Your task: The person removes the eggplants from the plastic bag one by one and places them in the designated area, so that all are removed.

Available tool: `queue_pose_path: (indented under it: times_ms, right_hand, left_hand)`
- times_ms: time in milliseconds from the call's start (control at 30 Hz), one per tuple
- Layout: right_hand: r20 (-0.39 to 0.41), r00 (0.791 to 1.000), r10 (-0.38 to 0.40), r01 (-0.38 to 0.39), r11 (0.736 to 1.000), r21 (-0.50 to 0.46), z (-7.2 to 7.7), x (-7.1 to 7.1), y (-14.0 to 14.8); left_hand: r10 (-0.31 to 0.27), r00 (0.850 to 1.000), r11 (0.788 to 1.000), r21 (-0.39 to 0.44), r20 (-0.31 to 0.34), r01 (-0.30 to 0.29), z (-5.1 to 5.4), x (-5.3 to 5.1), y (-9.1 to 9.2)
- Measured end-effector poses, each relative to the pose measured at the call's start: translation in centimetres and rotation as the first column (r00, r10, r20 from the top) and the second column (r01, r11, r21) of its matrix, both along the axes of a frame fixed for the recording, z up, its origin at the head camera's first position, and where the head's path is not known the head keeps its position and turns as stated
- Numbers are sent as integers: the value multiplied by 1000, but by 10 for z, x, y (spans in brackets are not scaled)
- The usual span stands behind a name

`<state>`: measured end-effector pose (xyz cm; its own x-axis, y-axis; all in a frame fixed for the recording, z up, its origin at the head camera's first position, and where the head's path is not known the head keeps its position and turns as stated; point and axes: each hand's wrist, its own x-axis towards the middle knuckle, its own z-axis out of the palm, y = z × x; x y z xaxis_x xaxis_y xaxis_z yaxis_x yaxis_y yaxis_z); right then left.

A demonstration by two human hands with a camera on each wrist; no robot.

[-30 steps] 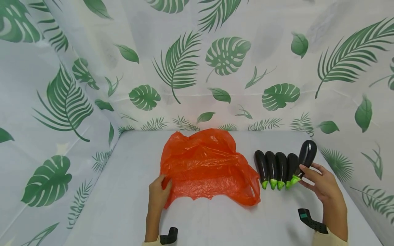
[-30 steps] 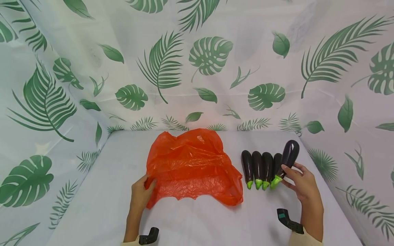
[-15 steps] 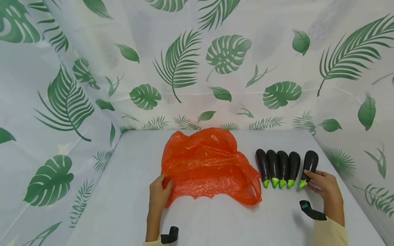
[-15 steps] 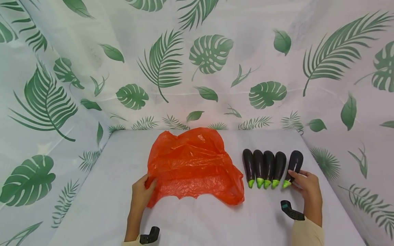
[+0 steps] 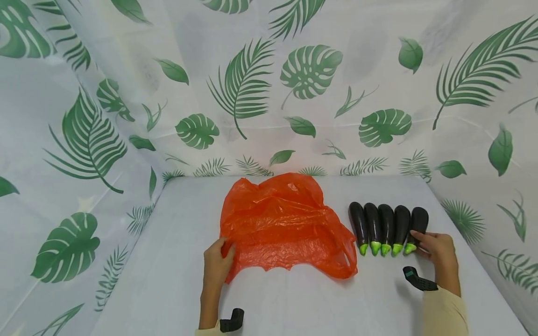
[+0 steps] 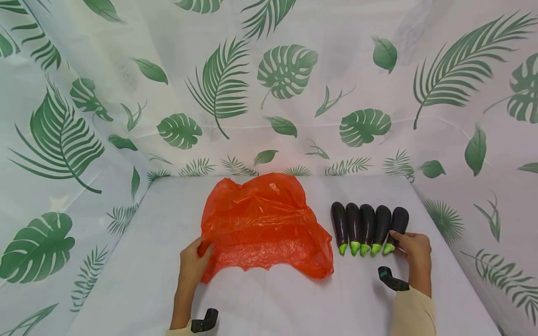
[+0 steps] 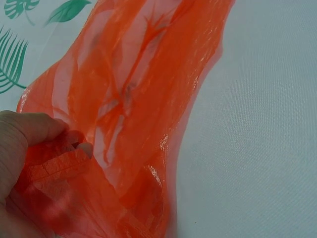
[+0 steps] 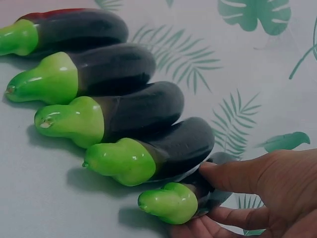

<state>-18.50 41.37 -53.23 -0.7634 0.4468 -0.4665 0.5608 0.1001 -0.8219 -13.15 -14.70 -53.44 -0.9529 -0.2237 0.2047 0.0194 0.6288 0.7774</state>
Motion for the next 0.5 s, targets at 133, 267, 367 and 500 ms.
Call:
queue_pose_path:
  times_ms: [133,267,367,500]
  right_hand:
    - [28,999,-15,14,999,40,2,-2,-4]
    - [66,998,-19,14,998,68,2,-1,-7]
    - [63,998,-25,21,997,68,2,1,-9]
    - [63,997,-34,30,998,63,2,3,-10]
  left_hand:
    - [-10,999,1000,-2,-33,10,-2,-1,0]
    - [-11,998,1000,-10,-57,10,-4,-2,0]
    - [-10,998,1000,-9,-58,10,-5,-2,-1]
    - [-13,999,1000,-5,-51,13,-4,-1,-1]
